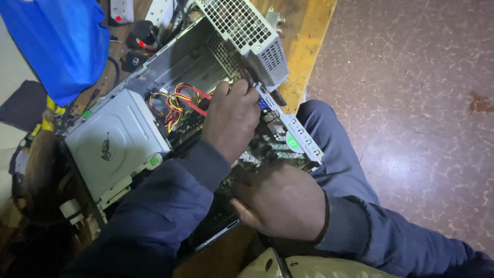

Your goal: The person works on an open desktop computer case resting on their lap, connecting and disconnecting internal power cables to the motherboard and power supply unit. They also handle the optical drive and power supply unit, moving them within the case.

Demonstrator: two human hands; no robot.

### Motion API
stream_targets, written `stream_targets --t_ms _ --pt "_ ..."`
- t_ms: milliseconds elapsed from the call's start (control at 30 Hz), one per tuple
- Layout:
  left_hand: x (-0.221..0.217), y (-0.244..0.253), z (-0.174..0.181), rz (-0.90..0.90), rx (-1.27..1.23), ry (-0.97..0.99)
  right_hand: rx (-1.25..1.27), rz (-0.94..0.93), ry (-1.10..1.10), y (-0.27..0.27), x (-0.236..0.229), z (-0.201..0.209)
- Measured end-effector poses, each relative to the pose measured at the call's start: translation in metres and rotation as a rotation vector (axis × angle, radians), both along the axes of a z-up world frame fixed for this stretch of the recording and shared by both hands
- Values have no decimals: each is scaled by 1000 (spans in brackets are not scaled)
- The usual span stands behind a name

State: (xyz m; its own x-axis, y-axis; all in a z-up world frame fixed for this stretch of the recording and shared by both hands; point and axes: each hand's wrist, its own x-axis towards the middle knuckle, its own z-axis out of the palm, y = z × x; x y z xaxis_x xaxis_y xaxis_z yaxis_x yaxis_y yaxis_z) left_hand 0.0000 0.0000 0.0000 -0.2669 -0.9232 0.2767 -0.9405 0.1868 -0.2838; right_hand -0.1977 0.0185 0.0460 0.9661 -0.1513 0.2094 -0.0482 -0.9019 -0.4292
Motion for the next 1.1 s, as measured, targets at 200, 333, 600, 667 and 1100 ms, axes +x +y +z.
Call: stream_targets --t_ms 200,333,600,667,1100 --pt "-3 2 6 -15 -8 45 17 -6 -19 0 -2 -6" --pt "-7 1 6 -7 2 -68 24 3 0 -1 -1 -7" --pt "-8 0 3 76 43 81 8 -17 35 2 0 -8" --pt "-11 -2 -6 89 -3 105 7 -11 32 1 2 -5" --pt "-28 22 10 194 175 47 2 -30 -50 2 -1 -9"
